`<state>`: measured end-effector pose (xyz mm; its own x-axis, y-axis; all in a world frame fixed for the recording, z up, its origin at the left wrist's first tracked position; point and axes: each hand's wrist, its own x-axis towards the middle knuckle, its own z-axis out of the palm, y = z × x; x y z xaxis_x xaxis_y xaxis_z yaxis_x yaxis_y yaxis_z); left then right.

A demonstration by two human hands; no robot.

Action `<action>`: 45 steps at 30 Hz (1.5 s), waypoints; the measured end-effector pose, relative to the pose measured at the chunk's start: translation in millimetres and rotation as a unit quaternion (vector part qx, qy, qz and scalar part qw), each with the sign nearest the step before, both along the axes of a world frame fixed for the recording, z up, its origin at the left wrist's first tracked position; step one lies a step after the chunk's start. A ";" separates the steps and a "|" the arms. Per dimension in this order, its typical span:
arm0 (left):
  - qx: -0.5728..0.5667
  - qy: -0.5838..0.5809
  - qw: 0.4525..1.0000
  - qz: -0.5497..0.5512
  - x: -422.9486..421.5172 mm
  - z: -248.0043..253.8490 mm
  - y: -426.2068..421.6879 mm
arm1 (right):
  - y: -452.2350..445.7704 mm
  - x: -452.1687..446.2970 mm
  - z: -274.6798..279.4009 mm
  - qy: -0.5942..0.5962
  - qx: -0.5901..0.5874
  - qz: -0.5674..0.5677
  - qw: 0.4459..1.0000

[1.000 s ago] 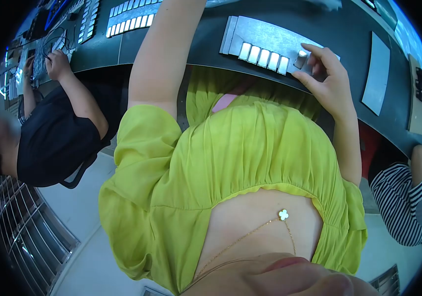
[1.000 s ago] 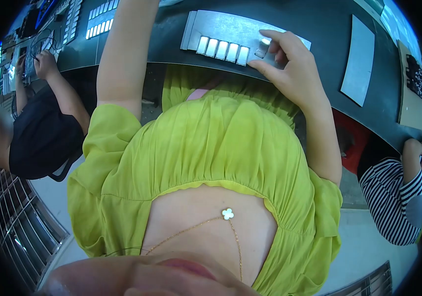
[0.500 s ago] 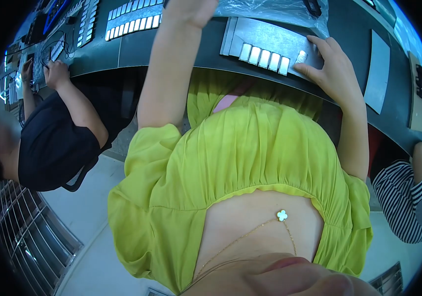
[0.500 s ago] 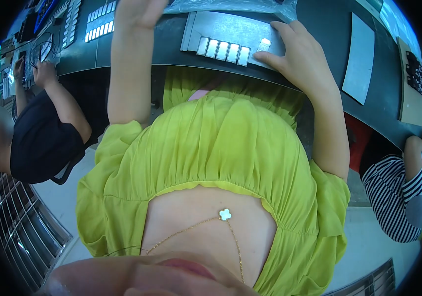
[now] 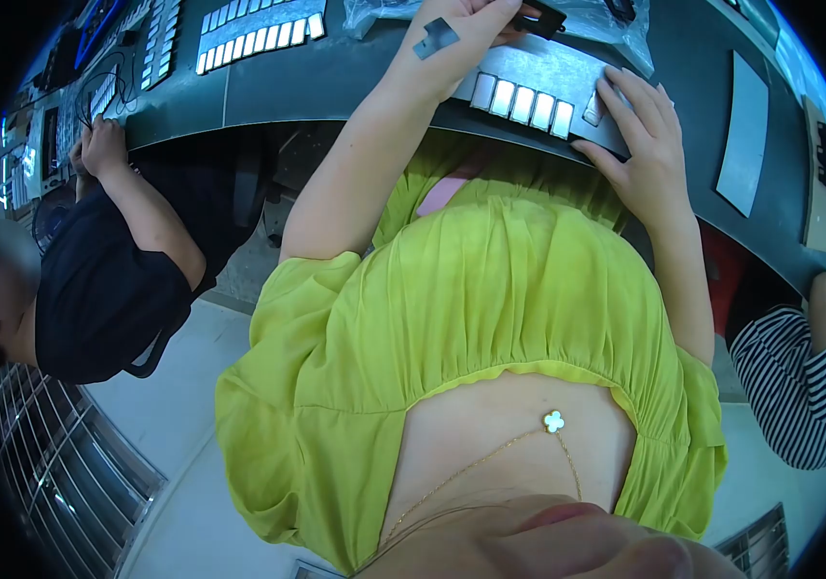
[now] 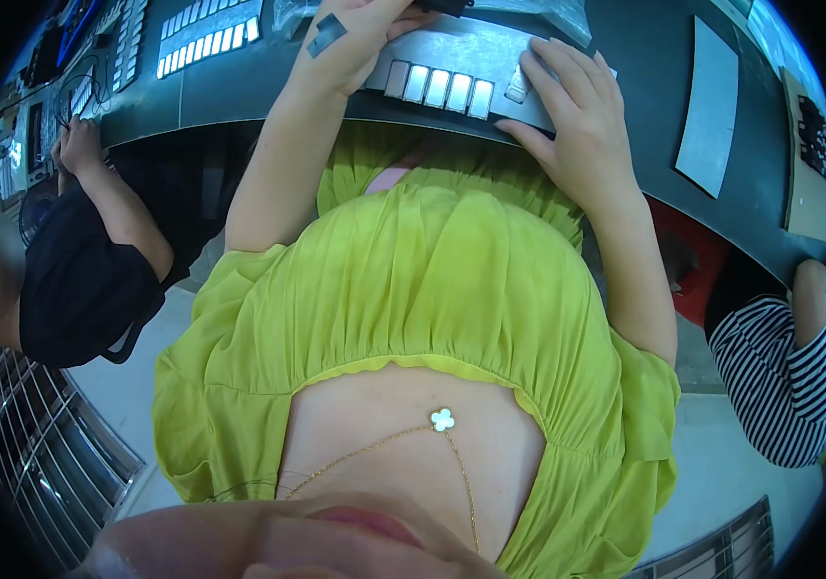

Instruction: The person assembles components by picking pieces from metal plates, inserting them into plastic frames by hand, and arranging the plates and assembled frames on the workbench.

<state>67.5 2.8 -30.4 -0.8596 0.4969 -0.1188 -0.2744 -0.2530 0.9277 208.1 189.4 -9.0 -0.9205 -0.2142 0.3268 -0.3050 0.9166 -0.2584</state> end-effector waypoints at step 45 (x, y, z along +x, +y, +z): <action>-0.091 0.014 0.996 0.007 -3.3 1.7 -4.1 | -4.0 3.3 1.8 0.010 -0.088 0.053 0.995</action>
